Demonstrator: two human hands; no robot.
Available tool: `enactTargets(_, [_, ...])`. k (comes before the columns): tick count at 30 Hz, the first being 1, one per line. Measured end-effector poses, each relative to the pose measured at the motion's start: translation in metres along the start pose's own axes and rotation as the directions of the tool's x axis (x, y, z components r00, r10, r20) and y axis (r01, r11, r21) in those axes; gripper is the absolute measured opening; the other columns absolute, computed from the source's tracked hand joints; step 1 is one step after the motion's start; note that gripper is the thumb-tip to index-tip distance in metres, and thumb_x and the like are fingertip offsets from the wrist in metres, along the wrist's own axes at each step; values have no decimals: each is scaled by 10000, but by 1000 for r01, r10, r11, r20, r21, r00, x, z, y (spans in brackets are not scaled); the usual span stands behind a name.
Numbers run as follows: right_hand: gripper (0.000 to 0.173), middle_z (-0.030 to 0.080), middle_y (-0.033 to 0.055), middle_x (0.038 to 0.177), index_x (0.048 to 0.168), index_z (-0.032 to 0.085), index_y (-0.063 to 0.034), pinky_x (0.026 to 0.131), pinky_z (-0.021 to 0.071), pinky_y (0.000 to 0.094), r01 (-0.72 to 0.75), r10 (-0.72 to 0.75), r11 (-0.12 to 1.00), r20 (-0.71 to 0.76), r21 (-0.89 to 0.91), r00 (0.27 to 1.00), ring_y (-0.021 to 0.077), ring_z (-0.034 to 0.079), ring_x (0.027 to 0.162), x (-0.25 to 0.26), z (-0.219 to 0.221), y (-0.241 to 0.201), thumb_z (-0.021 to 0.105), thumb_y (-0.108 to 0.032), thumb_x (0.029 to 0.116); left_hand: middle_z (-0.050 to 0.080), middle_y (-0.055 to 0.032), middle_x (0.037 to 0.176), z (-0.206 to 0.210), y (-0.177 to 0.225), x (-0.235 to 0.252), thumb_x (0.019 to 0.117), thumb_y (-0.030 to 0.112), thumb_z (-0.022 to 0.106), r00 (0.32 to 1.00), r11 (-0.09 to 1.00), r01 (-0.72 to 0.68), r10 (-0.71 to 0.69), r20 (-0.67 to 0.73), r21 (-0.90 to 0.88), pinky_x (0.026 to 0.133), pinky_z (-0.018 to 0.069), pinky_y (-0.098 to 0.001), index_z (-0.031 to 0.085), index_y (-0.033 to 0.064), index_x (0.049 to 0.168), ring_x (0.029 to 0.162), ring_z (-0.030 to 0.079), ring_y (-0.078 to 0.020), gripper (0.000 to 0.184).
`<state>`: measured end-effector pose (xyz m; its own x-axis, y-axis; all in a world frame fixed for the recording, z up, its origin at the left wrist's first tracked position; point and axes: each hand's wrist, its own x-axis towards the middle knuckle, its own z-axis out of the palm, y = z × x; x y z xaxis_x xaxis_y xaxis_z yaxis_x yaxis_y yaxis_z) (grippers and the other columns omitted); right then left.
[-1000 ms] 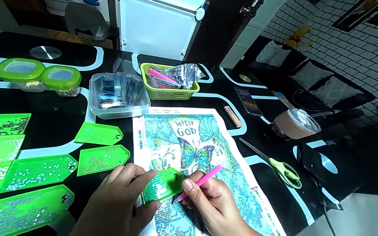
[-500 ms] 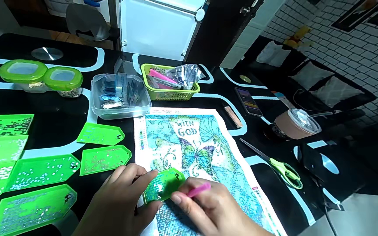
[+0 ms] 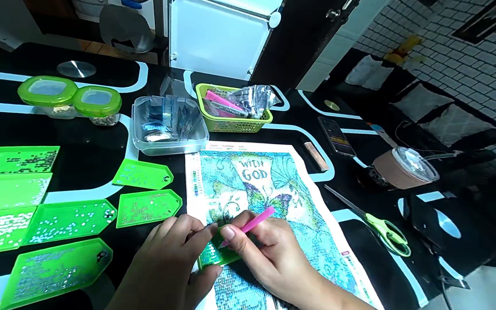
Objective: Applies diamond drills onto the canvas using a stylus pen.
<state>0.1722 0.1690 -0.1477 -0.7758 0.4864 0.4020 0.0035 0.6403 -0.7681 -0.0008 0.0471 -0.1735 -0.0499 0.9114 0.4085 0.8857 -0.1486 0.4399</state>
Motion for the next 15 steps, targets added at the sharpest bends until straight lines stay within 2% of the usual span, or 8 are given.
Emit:
enactTargets(9, [287, 675, 43, 786, 928, 692, 7, 667, 535, 181, 15, -15, 1000, -8, -15, 1000, 26, 634, 722, 1, 0, 1, 553, -198, 1074, 678, -33, 988, 1, 0, 0, 874, 483, 618, 1000, 1000, -2, 2, -18, 4, 736, 543, -393, 761, 176, 1119, 895, 655, -241, 418])
enactTargets(15, [263, 681, 6, 778, 922, 673, -14, 644, 571, 183, -91, 99, 986, -47, 142, 994, 19, 661, 702, 2, -6, -1, 545, -185, 1076, 687, -36, 1011, 0, 0, 0, 872, 472, 623, 1000, 1000, 13, -13, 8, -7, 755, 541, -409, 762, 188, 1189, 913, 657, -241, 448])
